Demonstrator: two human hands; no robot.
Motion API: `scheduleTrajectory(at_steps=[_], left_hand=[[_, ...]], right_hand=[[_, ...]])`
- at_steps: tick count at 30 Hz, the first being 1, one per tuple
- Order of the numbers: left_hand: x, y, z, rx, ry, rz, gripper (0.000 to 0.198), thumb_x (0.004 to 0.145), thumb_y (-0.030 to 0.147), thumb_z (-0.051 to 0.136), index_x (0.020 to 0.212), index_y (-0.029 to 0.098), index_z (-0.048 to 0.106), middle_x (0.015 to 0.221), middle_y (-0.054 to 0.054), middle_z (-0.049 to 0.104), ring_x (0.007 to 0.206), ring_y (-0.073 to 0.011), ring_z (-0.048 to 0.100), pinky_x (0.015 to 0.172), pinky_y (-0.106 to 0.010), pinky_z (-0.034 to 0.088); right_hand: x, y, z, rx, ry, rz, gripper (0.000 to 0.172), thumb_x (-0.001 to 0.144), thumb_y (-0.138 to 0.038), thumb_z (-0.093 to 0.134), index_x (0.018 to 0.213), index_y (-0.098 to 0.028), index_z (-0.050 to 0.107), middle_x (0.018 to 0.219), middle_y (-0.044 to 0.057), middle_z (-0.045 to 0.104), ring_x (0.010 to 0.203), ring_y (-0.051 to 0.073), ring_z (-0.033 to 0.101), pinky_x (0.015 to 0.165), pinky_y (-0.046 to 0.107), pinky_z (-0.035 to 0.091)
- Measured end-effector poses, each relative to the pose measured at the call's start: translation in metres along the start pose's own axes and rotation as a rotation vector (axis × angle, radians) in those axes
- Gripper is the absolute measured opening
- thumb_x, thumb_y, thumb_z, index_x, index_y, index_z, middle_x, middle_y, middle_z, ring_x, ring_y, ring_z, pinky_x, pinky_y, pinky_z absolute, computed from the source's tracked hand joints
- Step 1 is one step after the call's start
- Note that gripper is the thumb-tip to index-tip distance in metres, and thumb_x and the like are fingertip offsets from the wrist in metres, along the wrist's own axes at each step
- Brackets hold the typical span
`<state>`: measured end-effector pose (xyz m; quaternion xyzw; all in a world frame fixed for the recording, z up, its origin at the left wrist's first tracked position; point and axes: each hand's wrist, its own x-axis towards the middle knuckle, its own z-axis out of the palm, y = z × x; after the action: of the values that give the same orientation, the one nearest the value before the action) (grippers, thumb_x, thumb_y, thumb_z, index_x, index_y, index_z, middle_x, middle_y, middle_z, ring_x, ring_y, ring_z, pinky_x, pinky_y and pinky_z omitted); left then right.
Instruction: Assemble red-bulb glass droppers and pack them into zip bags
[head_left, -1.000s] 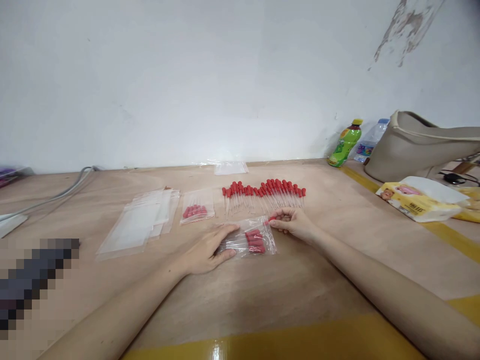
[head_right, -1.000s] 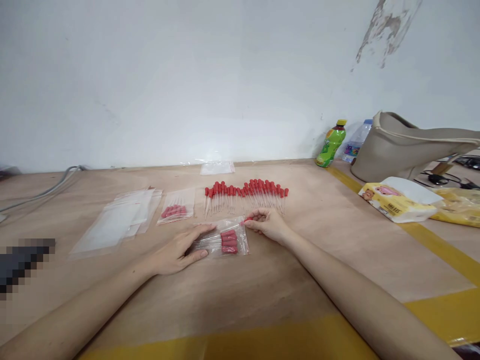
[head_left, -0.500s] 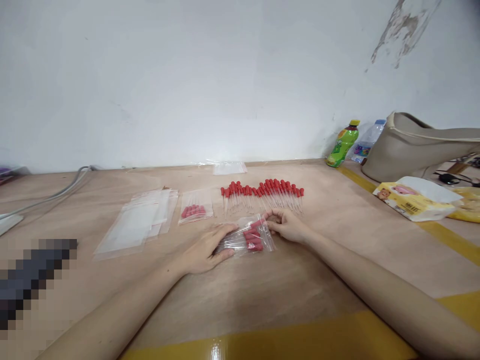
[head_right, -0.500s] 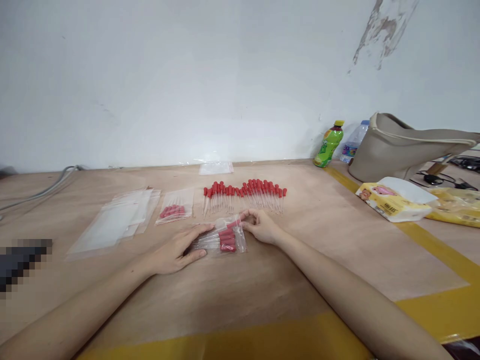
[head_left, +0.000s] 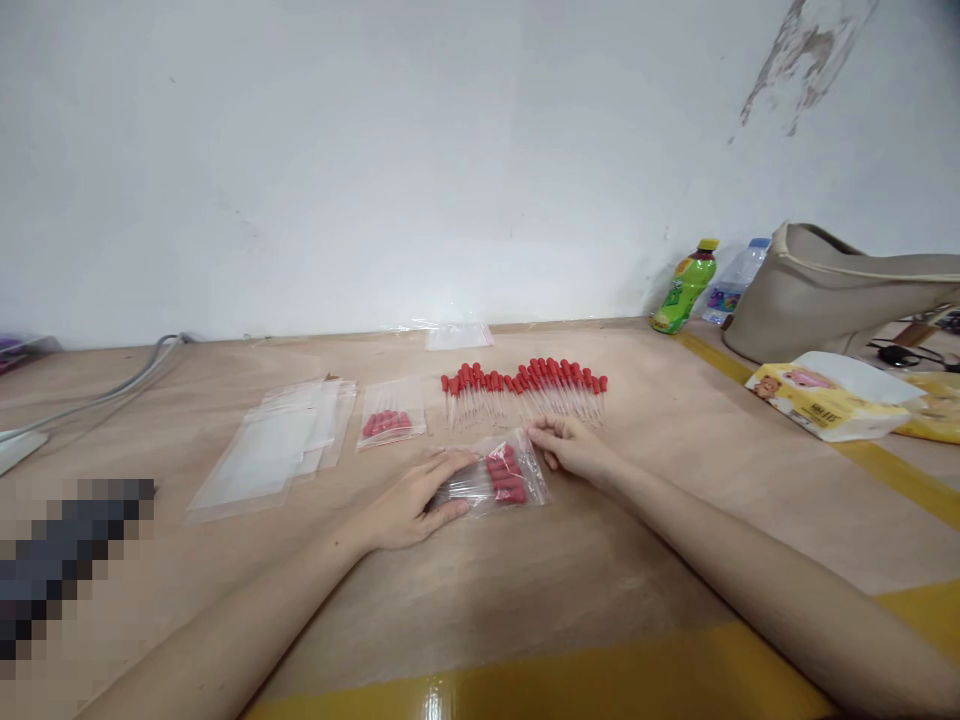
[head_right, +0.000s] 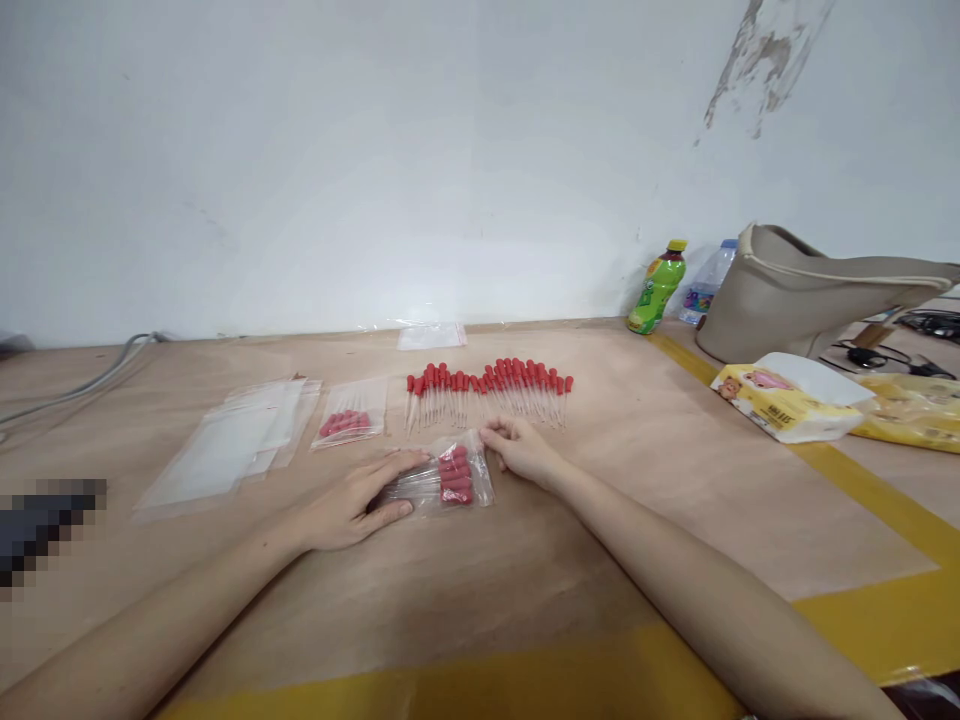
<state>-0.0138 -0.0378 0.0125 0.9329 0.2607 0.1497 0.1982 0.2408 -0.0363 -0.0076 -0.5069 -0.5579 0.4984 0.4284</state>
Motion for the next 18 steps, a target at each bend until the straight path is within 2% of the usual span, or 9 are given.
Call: scheduleTrajectory(at_steps=[2,4,6,8,11,13,16,17,18], left_hand=[[0.0,0.0,0.0,-0.005,0.004,0.007,0.048,0.086,0.034,0.044,0.131,0.024,0.033,0.129,-0.008,0.046,0.116,-0.0235,0.043,0.097,-0.043,0.035],[0.001,0.0,0.0,-0.011,0.006,0.008,0.048,0.086,0.034,0.045,0.131,0.023,0.033,0.129,-0.008,0.046,0.116,-0.0236,0.043,0.097,-0.043,0.035],[0.001,-0.001,0.0,-0.019,0.01,0.009,0.048,0.086,0.034,0.045,0.131,0.023,0.033,0.13,-0.008,0.046,0.117,-0.0236,0.043,0.098,-0.043,0.035],[0.0,-0.002,0.001,-0.038,0.014,0.013,0.05,0.085,0.033,0.046,0.132,0.024,0.032,0.13,-0.008,0.045,0.117,-0.0232,0.043,0.098,-0.042,0.035],[-0.001,-0.004,0.001,-0.063,0.04,0.023,0.049,0.085,0.033,0.047,0.131,0.026,0.034,0.132,-0.006,0.043,0.119,-0.0222,0.041,0.099,-0.04,0.034],[-0.002,-0.005,0.001,-0.046,0.154,0.001,0.044,0.084,0.033,0.047,0.127,0.026,0.04,0.131,-0.007,0.043,0.119,-0.0227,0.041,0.099,-0.04,0.034],[-0.004,-0.005,0.003,-0.032,0.406,-0.123,0.035,0.083,0.036,0.049,0.114,0.021,0.05,0.105,-0.008,0.056,0.099,-0.0215,0.052,0.085,-0.037,0.043],[-0.005,-0.003,0.005,-0.067,0.433,-0.169,0.034,0.083,0.037,0.048,0.113,0.02,0.05,0.09,-0.006,0.057,0.086,-0.019,0.055,0.077,-0.034,0.046],[-0.005,-0.001,0.007,-0.128,0.411,-0.206,0.035,0.084,0.038,0.047,0.114,0.019,0.048,0.078,-0.003,0.056,0.073,-0.0162,0.055,0.068,-0.031,0.047]], right_hand=[[-0.003,-0.005,-0.004,0.011,0.033,0.084,0.031,0.07,-0.048,0.058,0.079,-0.018,0.055,0.063,-0.002,0.062,0.032,0.002,0.037,0.029,0.014,0.022],[-0.007,-0.007,-0.003,-0.012,-0.068,0.118,0.032,0.068,-0.046,0.062,0.078,-0.017,0.057,0.063,-0.002,0.061,0.033,0.002,0.038,0.029,0.014,0.02],[-0.01,-0.008,0.002,-0.022,-0.218,0.098,0.029,0.063,-0.041,0.068,0.076,-0.016,0.06,0.059,-0.002,0.06,0.038,0.003,0.042,0.032,0.013,0.024],[-0.012,-0.007,0.006,0.025,-0.286,0.076,0.027,0.062,-0.038,0.069,0.075,-0.016,0.061,0.059,-0.003,0.06,0.044,0.006,0.049,0.037,0.014,0.032],[-0.014,-0.006,0.009,0.208,-0.273,0.084,0.027,0.065,-0.038,0.068,0.079,-0.016,0.061,0.066,-0.001,0.063,0.057,0.01,0.058,0.051,0.019,0.044],[-0.015,-0.006,0.008,0.365,-0.247,0.09,0.028,0.065,-0.036,0.068,0.083,-0.016,0.06,0.072,0.001,0.064,0.064,0.012,0.06,0.059,0.025,0.048],[-0.015,-0.007,0.007,0.535,-0.145,0.057,0.025,0.066,-0.031,0.068,0.084,-0.017,0.059,0.077,0.002,0.066,0.065,0.013,0.062,0.064,0.029,0.05],[-0.015,-0.007,0.007,0.567,-0.114,0.036,0.025,0.066,-0.03,0.068,0.085,-0.017,0.058,0.078,0.002,0.066,0.068,0.014,0.063,0.066,0.029,0.05],[-0.015,-0.008,0.008,0.591,-0.095,0.015,0.025,0.067,-0.03,0.068,0.086,-0.018,0.058,0.082,0.003,0.066,0.072,0.015,0.063,0.069,0.031,0.05]])
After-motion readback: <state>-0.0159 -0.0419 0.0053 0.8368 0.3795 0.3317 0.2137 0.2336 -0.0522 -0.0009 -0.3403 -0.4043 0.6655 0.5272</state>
